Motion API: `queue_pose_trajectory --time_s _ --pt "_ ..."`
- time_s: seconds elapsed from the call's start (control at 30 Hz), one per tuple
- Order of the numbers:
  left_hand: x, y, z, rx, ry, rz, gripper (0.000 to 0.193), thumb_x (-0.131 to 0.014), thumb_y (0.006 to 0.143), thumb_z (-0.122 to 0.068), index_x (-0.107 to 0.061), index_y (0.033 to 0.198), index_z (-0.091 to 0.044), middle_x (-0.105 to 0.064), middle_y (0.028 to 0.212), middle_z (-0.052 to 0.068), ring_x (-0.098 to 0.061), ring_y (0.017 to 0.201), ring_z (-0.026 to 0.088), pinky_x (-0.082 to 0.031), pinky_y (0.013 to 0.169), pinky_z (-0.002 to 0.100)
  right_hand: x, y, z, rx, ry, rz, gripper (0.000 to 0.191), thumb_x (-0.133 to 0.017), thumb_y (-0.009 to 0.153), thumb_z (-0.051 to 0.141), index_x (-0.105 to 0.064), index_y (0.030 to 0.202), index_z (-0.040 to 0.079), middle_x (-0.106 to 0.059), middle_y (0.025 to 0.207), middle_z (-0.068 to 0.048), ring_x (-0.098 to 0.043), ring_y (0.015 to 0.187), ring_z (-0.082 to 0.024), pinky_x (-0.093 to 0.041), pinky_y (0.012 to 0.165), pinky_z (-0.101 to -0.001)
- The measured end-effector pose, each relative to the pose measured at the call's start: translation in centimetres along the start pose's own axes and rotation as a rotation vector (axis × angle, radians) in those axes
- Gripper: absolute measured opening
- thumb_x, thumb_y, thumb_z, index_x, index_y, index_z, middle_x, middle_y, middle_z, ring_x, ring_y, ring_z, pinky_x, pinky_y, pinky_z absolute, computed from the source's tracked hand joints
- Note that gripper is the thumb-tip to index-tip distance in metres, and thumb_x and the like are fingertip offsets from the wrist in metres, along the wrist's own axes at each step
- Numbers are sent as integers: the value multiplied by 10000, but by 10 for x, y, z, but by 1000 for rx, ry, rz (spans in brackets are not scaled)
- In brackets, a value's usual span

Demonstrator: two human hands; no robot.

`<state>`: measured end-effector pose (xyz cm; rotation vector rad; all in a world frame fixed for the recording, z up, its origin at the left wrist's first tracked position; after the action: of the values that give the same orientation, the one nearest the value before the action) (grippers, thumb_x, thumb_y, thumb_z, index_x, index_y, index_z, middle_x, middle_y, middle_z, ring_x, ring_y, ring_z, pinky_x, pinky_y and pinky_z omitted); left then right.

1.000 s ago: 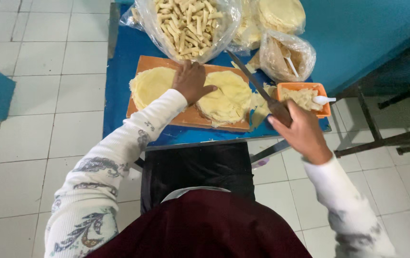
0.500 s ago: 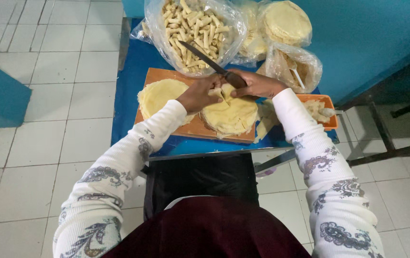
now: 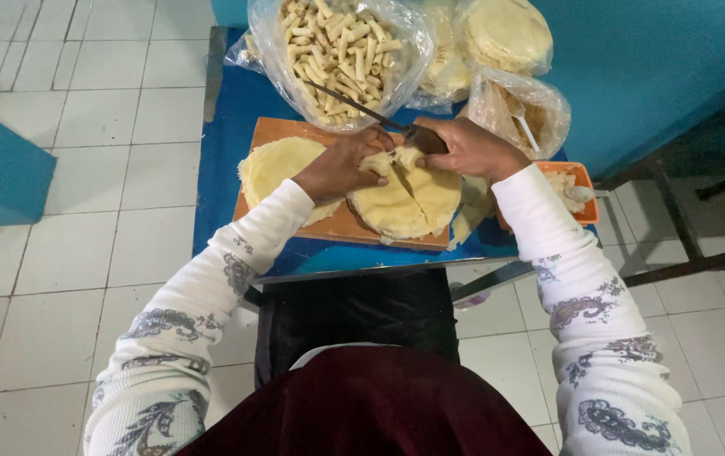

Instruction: The person sits at a small table and peels the thin outer skin off round pale food discs by hand, one at a time, placing the peeled skin pieces into an orange container and setting the peeled discs on a board. Near the end, the person uses a knife to trim and cut the discs and skin pieces on the board.

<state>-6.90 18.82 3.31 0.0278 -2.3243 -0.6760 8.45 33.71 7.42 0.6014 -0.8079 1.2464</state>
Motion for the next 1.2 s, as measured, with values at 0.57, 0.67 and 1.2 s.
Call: queue_pose_trajectory --time_s 0.57,0.67,1.2 --pt "-2 -15 -8 271 -469 -79 374 -742 841 78 -594 1168 -27 -624 1197 55 -578 1230 154 -443 1112 302 5 -14 11 47 155 -45 470 -793 904 195 -612 1312 46 -726 994 -65 -620 922 -130 -498 858 -298" --pt "-3 -16 -7 317 -528 -86 382 -730 850 62 -586 1191 -34 -639 1221 50 -587 1248 156 -454 1110 305 6 -14 18 33 156 -58 527 -793 891 204 -575 1349 58 -729 981 -76 -628 891 -154 -503 835 -312" --pt "-19 -12 20 496 14 -244 645 -861 800 -95 -387 1237 -118 -642 1195 196 -643 1112 455 -521 881 510 -26 -75 40 36 -298 -420 443 -591 1030 214 -425 1386 10 -621 1223 -272 -628 1009 -501 -504 790 -544"
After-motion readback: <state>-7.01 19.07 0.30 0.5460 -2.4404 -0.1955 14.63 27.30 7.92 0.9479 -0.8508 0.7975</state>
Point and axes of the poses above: each hand's wrist, its own y-axis towards the middle knuckle, its own x-axis out of the back of the hand, z = x × y, the point moved 3 cm from there along y, towards the middle knuckle
